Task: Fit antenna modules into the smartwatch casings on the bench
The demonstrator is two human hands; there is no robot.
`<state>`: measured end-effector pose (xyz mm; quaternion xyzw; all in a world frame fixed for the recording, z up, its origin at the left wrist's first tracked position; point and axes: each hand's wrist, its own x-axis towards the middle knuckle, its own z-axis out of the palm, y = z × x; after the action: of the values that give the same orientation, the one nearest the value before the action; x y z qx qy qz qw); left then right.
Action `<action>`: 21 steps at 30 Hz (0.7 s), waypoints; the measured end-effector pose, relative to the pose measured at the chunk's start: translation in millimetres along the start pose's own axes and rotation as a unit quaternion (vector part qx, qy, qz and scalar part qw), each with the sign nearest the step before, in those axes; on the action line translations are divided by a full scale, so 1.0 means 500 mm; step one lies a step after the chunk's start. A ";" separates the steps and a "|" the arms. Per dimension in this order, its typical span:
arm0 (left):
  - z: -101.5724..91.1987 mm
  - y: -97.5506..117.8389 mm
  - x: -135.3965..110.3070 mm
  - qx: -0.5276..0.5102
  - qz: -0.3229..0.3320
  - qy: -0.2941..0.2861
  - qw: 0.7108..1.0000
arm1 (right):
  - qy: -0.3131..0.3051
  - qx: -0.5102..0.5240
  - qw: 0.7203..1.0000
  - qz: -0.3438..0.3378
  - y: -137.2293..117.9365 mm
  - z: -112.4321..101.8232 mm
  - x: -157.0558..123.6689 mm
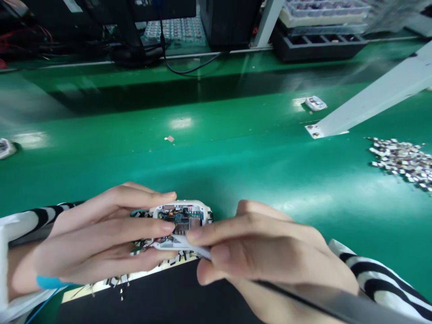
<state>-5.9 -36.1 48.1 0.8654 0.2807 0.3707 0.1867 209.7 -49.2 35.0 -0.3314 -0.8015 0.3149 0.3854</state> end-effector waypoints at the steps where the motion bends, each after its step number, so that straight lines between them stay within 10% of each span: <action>1: 0.004 -0.003 -0.001 -0.002 0.001 0.007 1.000 | 0.032 0.029 0.999 0.001 -0.003 0.004 0.008; 6: 0.013 -0.080 0.004 0.057 -0.045 0.048 0.996 | 0.220 -0.127 0.944 0.210 0.009 -0.035 0.044; 12: -0.013 -0.227 0.004 0.163 -0.133 -0.027 0.977 | -0.017 -0.240 0.908 0.343 0.100 -0.136 0.046; 17: 0.005 -0.160 0.029 0.180 0.011 -0.096 0.979 | -0.161 -0.242 0.893 0.344 0.132 -0.131 0.051; 21: 0.056 -0.083 0.049 0.035 0.195 -0.292 0.936 | -0.239 -0.394 0.828 0.319 0.122 -0.086 0.055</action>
<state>14.4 8.1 21.0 0.9791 0.0524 0.1212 0.1545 249.6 18.3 21.4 -0.6067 -0.7744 0.1467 -0.1037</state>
